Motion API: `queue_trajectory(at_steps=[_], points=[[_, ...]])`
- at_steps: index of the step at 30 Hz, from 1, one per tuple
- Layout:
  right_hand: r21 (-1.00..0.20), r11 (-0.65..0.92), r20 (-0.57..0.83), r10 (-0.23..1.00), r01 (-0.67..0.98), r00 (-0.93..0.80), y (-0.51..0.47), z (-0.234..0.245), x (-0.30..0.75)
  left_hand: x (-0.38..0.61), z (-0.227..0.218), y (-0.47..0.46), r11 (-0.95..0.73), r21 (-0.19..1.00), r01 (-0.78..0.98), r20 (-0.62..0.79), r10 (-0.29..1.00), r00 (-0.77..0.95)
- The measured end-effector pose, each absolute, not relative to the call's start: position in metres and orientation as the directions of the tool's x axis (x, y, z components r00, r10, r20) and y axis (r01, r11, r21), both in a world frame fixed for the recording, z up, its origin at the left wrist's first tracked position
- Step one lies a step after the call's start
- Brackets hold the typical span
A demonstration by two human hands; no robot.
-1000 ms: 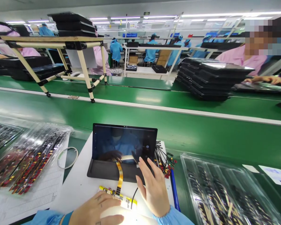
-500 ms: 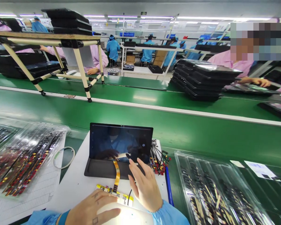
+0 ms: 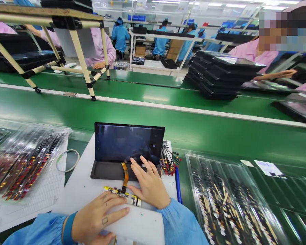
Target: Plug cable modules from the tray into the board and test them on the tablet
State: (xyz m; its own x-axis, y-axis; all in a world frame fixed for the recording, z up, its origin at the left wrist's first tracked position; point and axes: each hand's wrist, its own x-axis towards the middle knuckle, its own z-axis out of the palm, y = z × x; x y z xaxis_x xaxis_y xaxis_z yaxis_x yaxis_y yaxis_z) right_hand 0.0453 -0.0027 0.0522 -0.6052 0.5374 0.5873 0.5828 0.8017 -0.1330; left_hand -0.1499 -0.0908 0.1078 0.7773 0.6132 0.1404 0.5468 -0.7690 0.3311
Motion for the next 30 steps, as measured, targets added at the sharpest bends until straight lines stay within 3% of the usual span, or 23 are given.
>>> queue_trajectory(at_steps=[7,13,23,30], points=[[-0.089,0.781,0.682,0.500,0.618,-0.533,-0.002,0.072,0.049,-0.151,0.108,-0.090,-0.774,0.326,0.542,0.151,0.609,0.779],[-0.137,0.683,0.685,0.588,0.718,-0.429,-0.009,0.061,0.070,-0.152,0.110,-0.089,-0.781,0.292,0.551,0.191,0.613,0.767],[-0.106,0.716,0.665,0.567,0.690,-0.485,-0.013,0.043,0.067,-0.153,0.113,-0.085,-0.802,0.215,0.557,0.115,0.587,0.801],[-0.133,0.721,0.610,0.600,0.680,-0.517,-0.013,0.025,0.069,-0.152,0.105,-0.087,-0.801,0.191,0.568,0.169,0.597,0.784]])
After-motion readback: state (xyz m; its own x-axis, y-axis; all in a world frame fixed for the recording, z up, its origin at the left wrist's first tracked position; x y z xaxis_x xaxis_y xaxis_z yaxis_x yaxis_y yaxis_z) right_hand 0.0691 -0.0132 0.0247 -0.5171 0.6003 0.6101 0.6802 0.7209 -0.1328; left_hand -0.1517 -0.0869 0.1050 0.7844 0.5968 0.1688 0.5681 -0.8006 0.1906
